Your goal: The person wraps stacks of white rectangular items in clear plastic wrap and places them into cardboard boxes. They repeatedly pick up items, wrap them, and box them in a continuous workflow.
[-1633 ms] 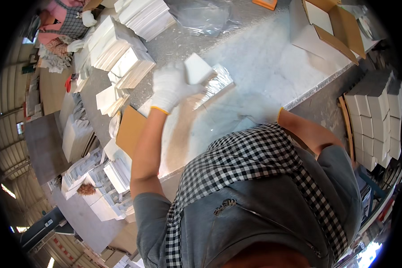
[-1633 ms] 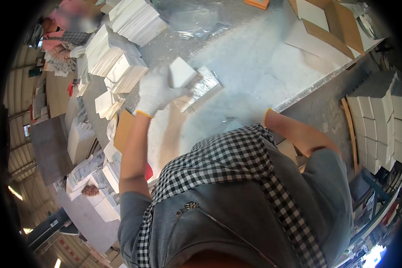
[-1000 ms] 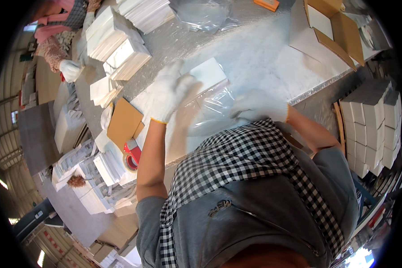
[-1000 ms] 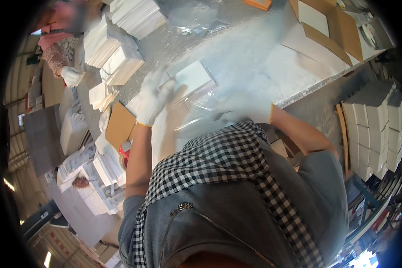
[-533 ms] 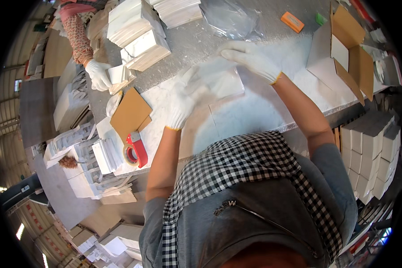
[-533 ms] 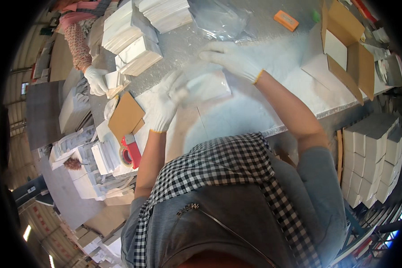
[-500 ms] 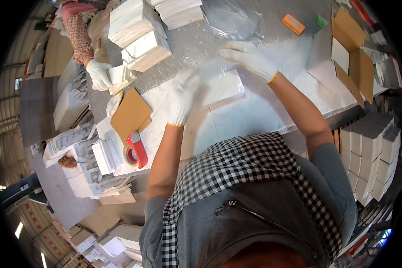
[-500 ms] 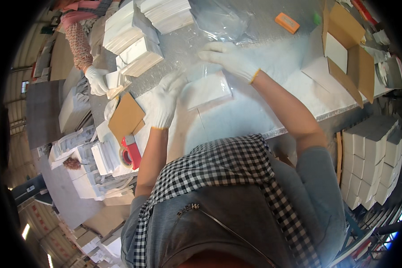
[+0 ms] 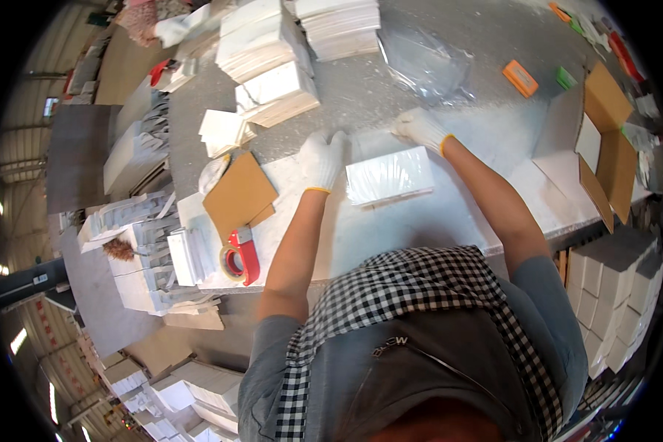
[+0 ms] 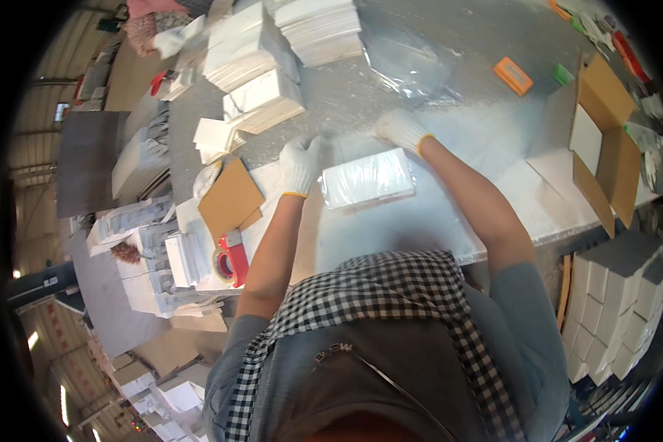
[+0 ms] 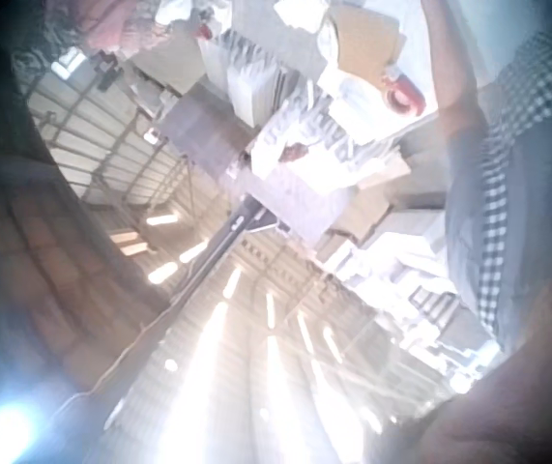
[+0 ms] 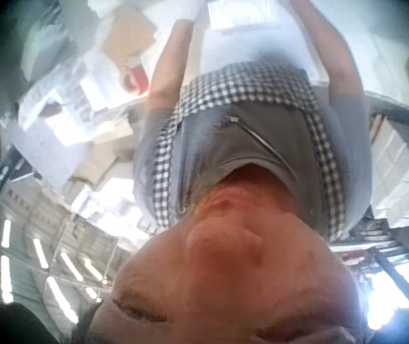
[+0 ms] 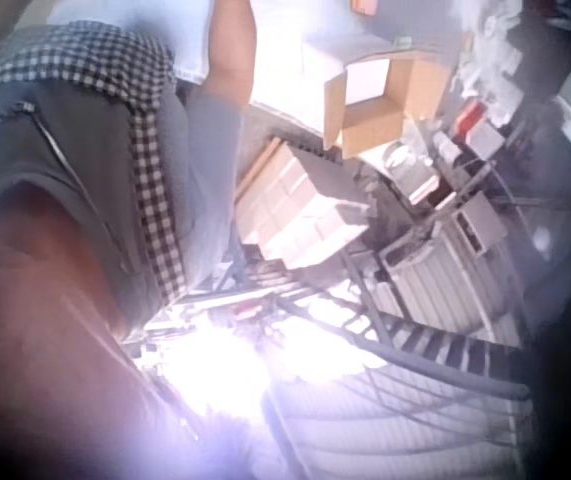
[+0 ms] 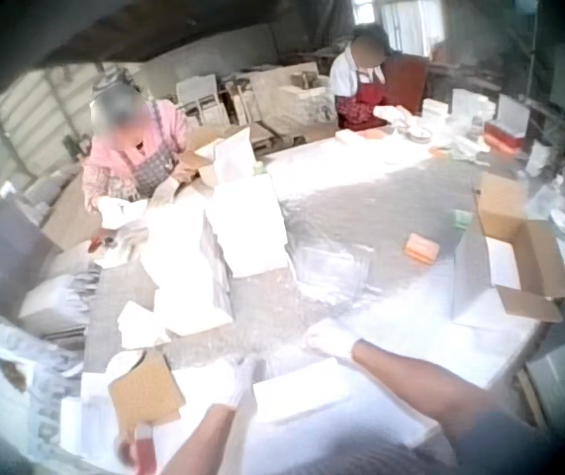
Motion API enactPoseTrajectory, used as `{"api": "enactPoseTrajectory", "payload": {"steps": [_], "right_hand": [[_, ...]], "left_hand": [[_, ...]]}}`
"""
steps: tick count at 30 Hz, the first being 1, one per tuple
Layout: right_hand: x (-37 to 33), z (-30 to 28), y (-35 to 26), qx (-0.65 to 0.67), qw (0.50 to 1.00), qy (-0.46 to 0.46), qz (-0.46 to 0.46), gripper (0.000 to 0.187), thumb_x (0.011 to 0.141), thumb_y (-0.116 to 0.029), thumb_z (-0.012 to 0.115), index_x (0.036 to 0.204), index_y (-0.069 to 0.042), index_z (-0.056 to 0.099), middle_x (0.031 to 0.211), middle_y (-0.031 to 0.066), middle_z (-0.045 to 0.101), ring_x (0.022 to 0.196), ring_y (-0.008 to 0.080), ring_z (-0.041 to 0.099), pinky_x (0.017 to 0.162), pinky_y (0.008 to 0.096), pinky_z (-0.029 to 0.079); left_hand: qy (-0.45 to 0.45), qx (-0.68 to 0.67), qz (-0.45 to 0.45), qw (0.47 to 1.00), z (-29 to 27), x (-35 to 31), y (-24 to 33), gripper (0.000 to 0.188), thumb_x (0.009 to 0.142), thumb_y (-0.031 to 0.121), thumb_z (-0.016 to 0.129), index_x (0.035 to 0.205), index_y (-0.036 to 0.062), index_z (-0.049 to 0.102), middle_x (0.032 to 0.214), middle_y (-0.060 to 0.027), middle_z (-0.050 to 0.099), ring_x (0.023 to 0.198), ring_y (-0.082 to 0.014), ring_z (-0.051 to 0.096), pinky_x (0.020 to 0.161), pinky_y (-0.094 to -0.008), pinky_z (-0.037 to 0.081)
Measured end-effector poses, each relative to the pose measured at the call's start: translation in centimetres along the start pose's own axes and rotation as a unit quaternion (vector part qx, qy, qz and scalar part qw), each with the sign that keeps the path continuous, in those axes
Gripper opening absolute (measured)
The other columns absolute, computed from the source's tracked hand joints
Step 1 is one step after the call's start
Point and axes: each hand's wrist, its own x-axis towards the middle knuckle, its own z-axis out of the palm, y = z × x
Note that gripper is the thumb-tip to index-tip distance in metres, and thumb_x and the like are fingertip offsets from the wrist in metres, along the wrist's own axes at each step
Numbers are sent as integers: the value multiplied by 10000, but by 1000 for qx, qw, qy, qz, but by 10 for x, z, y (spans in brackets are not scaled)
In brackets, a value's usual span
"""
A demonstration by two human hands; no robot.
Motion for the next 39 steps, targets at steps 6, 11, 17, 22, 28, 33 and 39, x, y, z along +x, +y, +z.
{"api": "enactPoseTrajectory", "payload": {"steps": [6,11,17,22,28,33,39], "right_hand": [[-3,6,2,15,998,15,61,311,831,-346,748,1000,-91,806,964,162,771,905,330,724,829,417,540],[3,10,1,28,998,9,64,321,823,-348,751,996,-83,802,963,175,768,911,335,725,831,414,544],[1,7,-7,-28,998,30,43,246,855,-294,764,944,-67,796,896,117,771,816,236,709,764,368,538],[-3,4,-19,-40,998,45,13,279,857,-325,747,960,-70,796,917,141,767,822,264,706,768,376,536],[2,5,-18,-27,999,23,14,260,864,-304,745,955,-64,791,876,121,754,783,237,669,758,353,523],[0,13,-16,28,998,43,24,229,877,-280,747,893,-53,770,789,113,712,739,177,652,705,370,503],[9,-3,-11,-251,956,70,-132,245,869,-308,756,833,-65,754,734,114,694,645,226,621,634,412,489]], "left_hand": [[180,343,230,893,-91,79,19,655,760,398,831,1308,91,646,1302,-174,646,1215,-378,596,1023,-485,486],[-44,430,216,875,-135,148,14,807,688,468,885,1336,100,574,1362,-133,620,1254,-359,585,1035,-482,473],[-128,493,184,840,-127,178,25,839,657,493,878,1326,82,581,1328,-166,621,1258,-364,584,1035,-476,476],[-137,502,178,835,-133,182,29,875,633,531,864,1314,61,579,1249,-179,623,1194,-351,618,1009,-477,485],[-146,444,138,873,-135,170,24,870,654,577,858,1300,52,604,1309,-182,616,1250,-358,585,1038,-487,469],[-106,435,165,879,-140,164,14,880,651,605,850,1283,41,611,1261,-182,636,1232,-341,600,1034,-459,477],[-132,356,180,908,-133,94,58,836,622,602,842,1188,16,654,1093,-189,682,1068,-363,660,942,-470,517]]}}
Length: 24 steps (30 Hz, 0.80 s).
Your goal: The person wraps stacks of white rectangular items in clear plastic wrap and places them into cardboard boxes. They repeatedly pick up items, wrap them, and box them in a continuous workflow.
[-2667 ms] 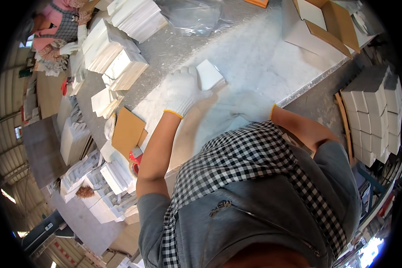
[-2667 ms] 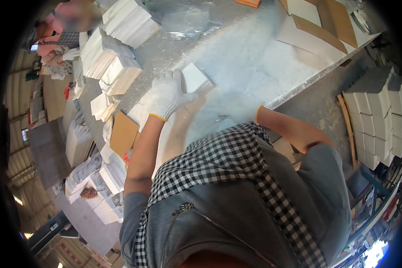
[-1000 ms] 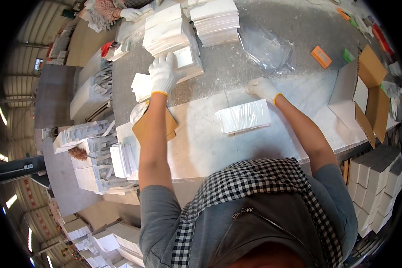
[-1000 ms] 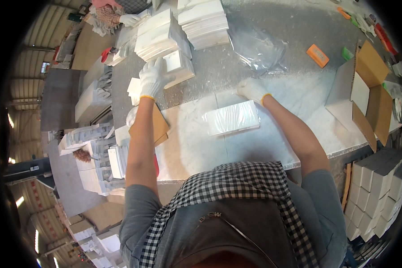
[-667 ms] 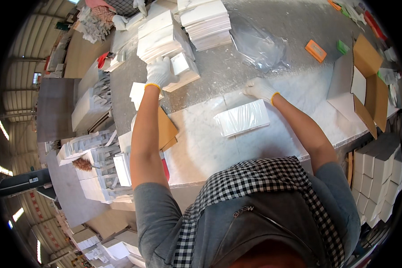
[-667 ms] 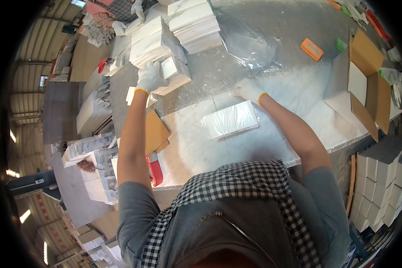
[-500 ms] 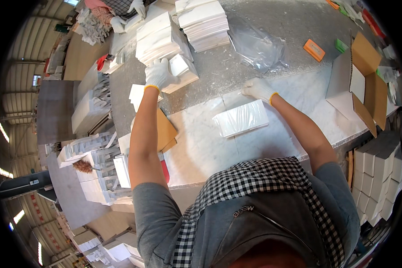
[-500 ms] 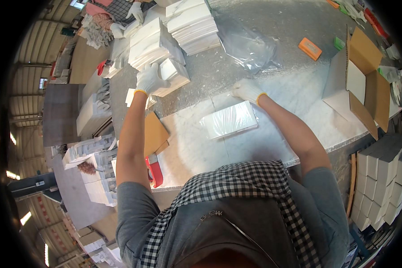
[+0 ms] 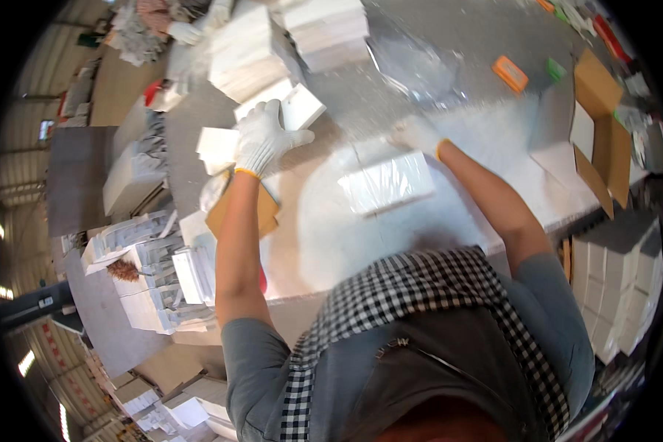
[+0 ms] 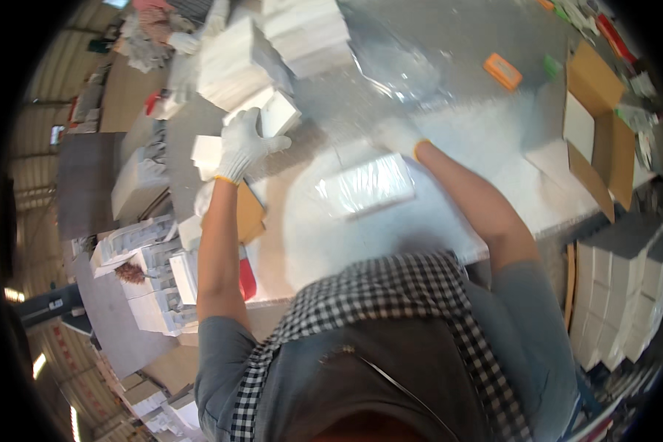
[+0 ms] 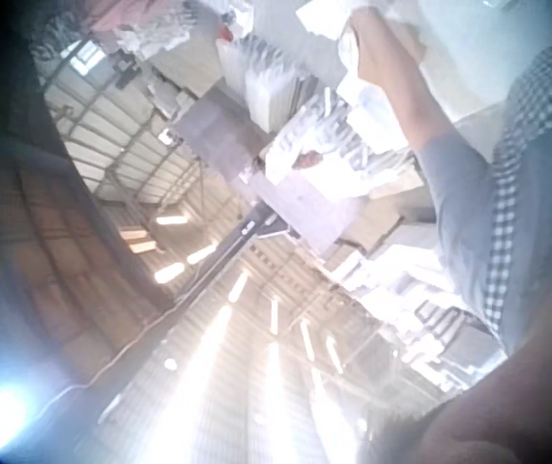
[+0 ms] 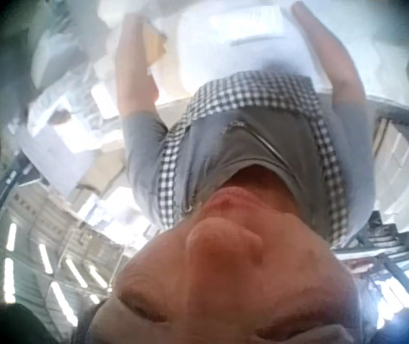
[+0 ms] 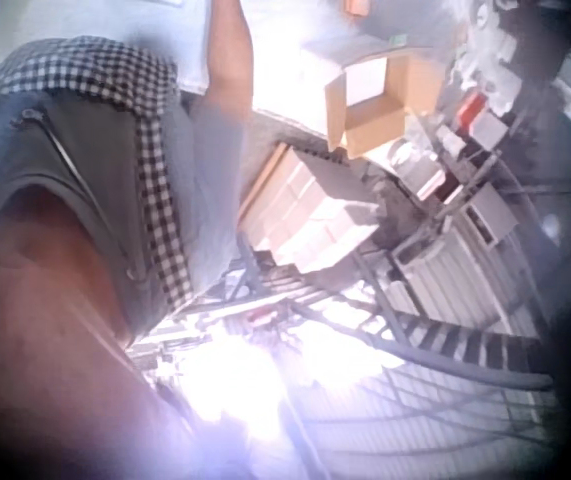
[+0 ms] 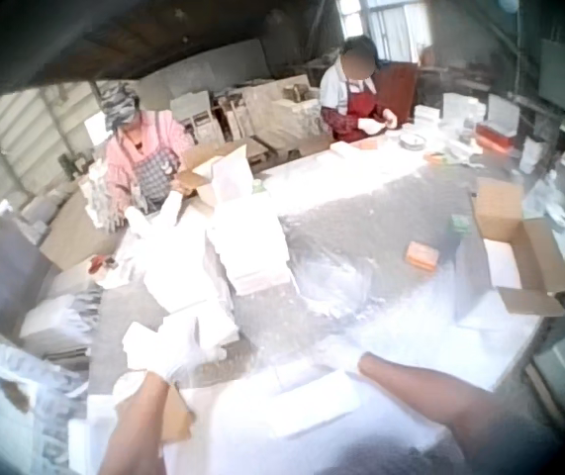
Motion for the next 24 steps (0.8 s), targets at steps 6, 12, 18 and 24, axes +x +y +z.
{"api": "enactPoseTrajectory", "payload": {"steps": [6,12,18,24], "right_hand": [[1,5,1,248,966,-36,60,202,930,-233,724,829,-58,740,684,9,631,604,110,533,537,322,431],[8,-22,-25,378,898,-51,218,204,964,-236,713,925,-40,752,716,-32,629,623,80,513,532,270,398],[3,-58,-60,465,863,45,194,245,979,-242,698,1081,-29,758,929,18,698,815,96,597,707,268,495],[-34,-83,-90,385,919,47,73,326,970,-256,694,1134,23,737,1105,89,734,1036,174,657,936,323,510]], "left_hand": [[-14,0,130,991,6,-83,103,842,623,656,835,1113,3,629,1099,-196,664,1068,-373,634,950,-473,483],[-57,11,138,989,36,-93,150,907,634,686,820,1181,-5,607,1190,-203,645,1152,-358,606,981,-439,471],[-103,-40,117,987,25,-99,147,975,666,667,822,1304,-27,574,1265,-229,623,1224,-376,586,1023,-443,470],[178,-261,81,945,53,-123,107,654,856,403,784,1313,-19,583,1159,-209,651,1067,-375,630,977,-480,490]]}}
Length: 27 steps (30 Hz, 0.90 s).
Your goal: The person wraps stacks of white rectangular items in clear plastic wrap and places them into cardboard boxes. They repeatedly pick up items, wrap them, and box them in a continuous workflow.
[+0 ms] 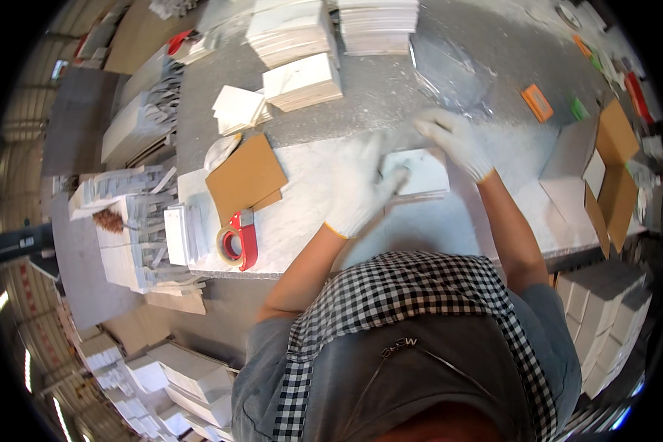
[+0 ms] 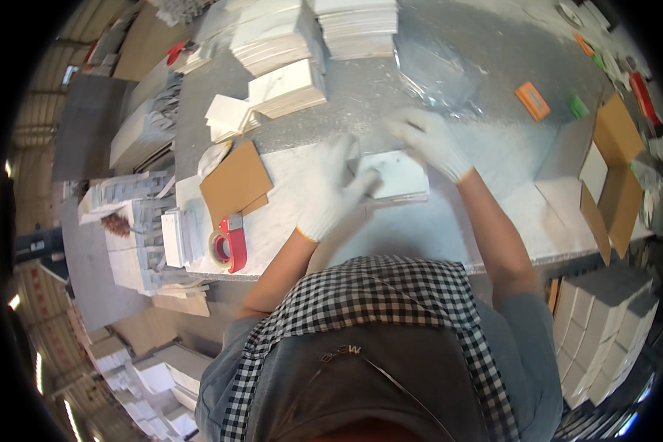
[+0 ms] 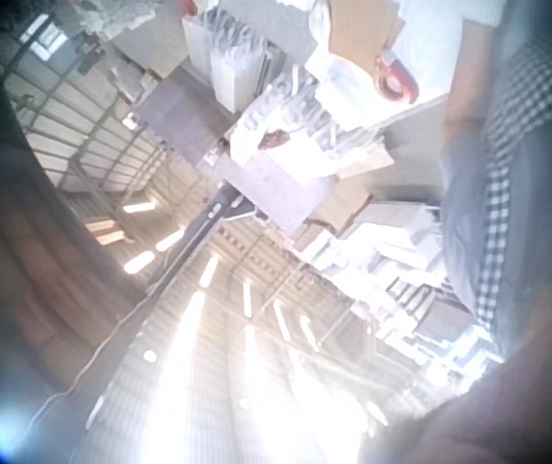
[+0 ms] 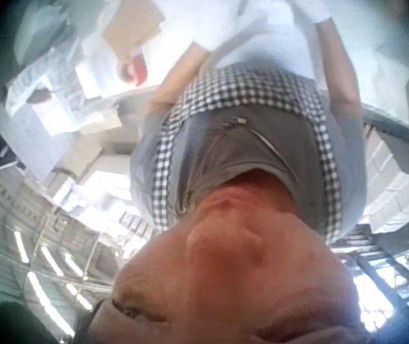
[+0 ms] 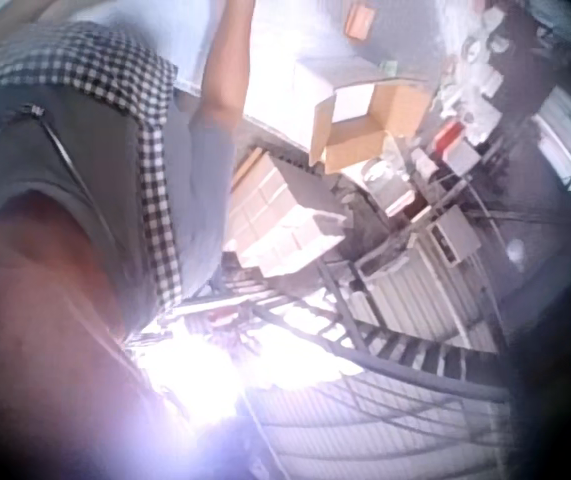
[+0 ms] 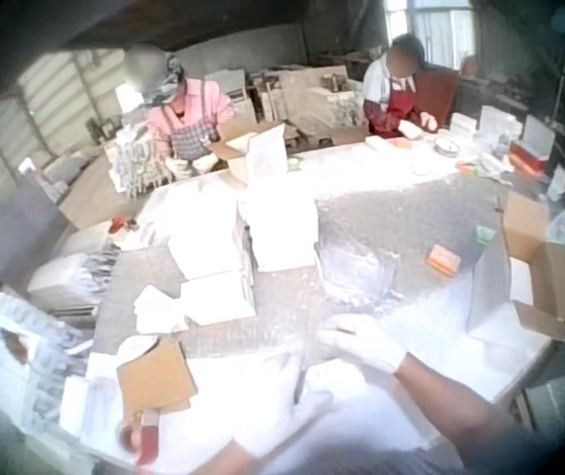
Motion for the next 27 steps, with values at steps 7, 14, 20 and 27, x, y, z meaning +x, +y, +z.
{"api": "enactPoseTrajectory", "payload": {"steps": [7,14,20,27], "right_hand": [[-42,10,12,-42,999,20,-6,234,968,-206,691,1031,14,738,1038,111,721,1018,205,661,926,337,504],[-42,20,8,-68,996,49,-27,188,963,-173,688,1002,3,741,1018,111,707,1002,236,656,926,348,498],[-41,22,5,-68,996,53,4,186,948,-155,698,1023,6,751,1029,126,706,1013,249,653,920,347,496],[-43,28,0,-86,994,60,24,161,936,-116,674,976,29,730,965,97,666,925,209,621,847,325,488]], "left_hand": [[265,-462,-407,742,-21,-9,-177,250,1015,320,621,1016,69,625,858,-33,612,761,-159,589,608,-323,499],[277,-615,-487,555,-62,48,-327,434,1020,373,648,1339,91,558,1348,-139,616,1238,-346,579,1050,-587,441],[305,-567,-537,545,-59,69,-321,455,990,316,699,1391,175,539,1356,-131,618,1240,-369,597,1056,-671,419],[352,-462,-517,629,-36,57,-330,459,951,226,746,1361,97,587,1249,-111,700,1001,-321,714,790,-564,579]]}}
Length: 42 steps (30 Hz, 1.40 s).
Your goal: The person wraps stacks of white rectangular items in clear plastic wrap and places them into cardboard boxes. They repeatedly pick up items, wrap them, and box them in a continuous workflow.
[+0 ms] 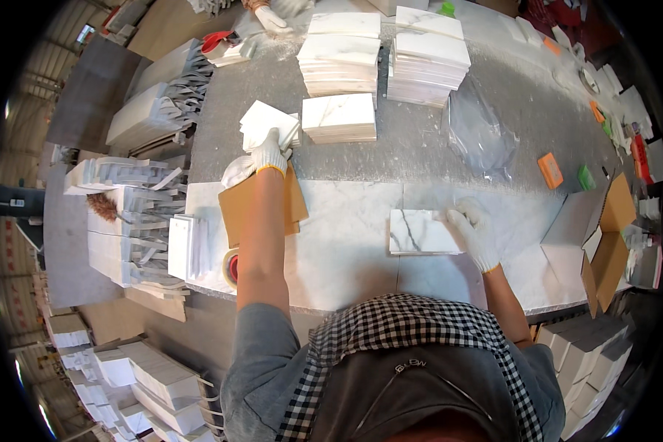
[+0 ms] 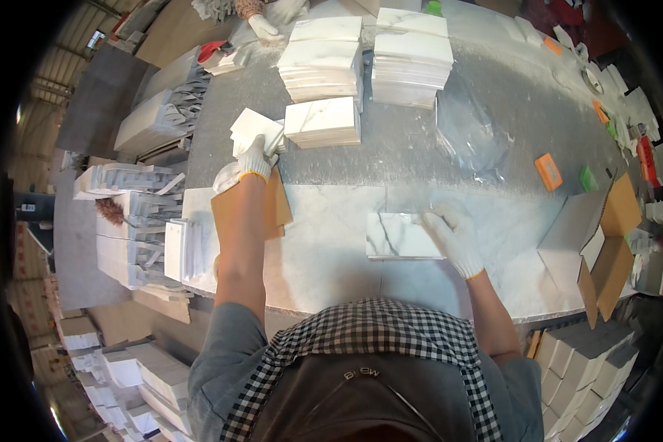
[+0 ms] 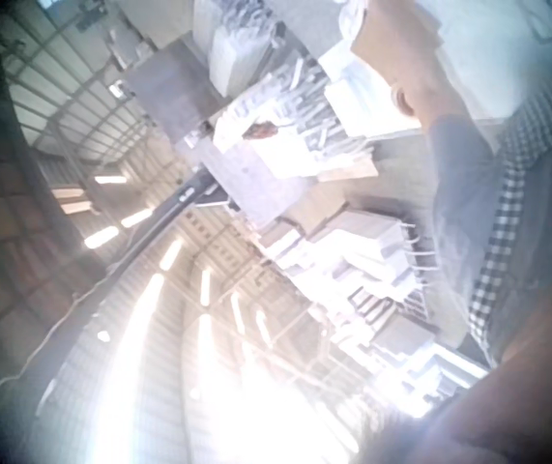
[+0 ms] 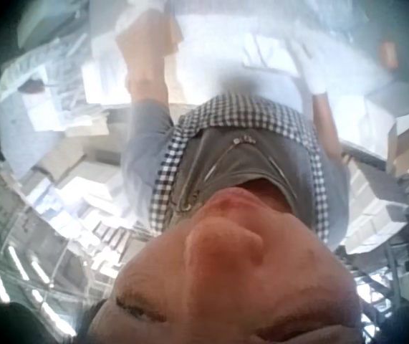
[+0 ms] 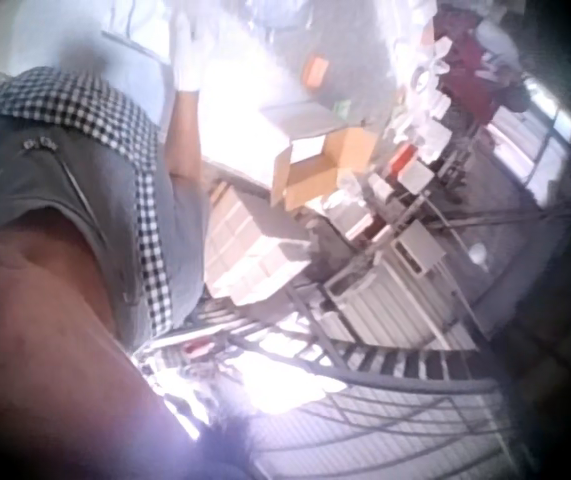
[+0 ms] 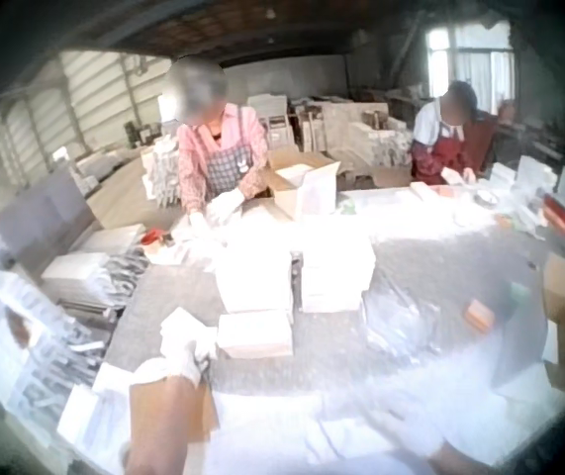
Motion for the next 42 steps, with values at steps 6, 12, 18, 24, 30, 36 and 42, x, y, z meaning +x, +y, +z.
{"api": "enactPoseTrajectory", "payload": {"steps": [6,12,18,24,30,36,42], "right_hand": [[1,1,1,-23,999,10,-29,148,927,-89,657,944,44,718,939,90,649,884,195,615,814,316,490],[5,0,0,-19,999,4,-28,135,930,-98,674,960,10,749,907,116,667,883,243,632,815,345,500],[5,1,-5,-2,1000,0,-29,128,917,-84,673,946,16,747,896,116,664,861,229,634,791,337,502],[5,-1,-2,-15,999,-4,-40,136,912,-74,668,962,24,747,916,121,674,868,234,645,803,335,509],[6,1,-2,-16,999,1,-43,135,912,-64,666,966,36,739,946,132,685,891,240,658,817,333,516],[3,0,1,2,1000,7,-21,132,911,-61,664,960,41,733,939,130,681,886,242,656,818,336,515],[4,0,1,-2,999,0,-40,131,913,-68,666,954,36,735,934,128,677,887,244,651,819,341,510]], "left_hand": [[46,-13,2,999,11,-16,3,459,920,212,770,1306,21,610,1218,-155,714,989,-324,727,792,-529,581],[19,-147,-84,985,19,-18,19,449,1014,262,632,1427,130,513,1333,-99,659,1141,-322,687,959,-591,552],[-6,-272,-90,958,-1,7,13,383,1061,281,513,1419,143,507,1379,-111,640,1203,-309,665,965,-552,580],[-40,-314,-125,940,-5,-11,28,398,1085,326,436,1415,120,518,1405,-106,629,1262,-282,635,1004,-507,563],[-98,-304,-112,941,-27,20,18,430,1091,335,410,1437,101,512,1451,-100,602,1335,-269,583,1074,-483,511],[-9,-246,-154,957,0,-23,30,494,1082,332,416,1514,95,463,1546,-97,533,1446,-290,470,1184,-501,382],[-35,-312,-142,939,-9,12,18,509,1065,373,484,1493,99,496,1517,-87,562,1403,-301,506,1155,-520,409]]}}
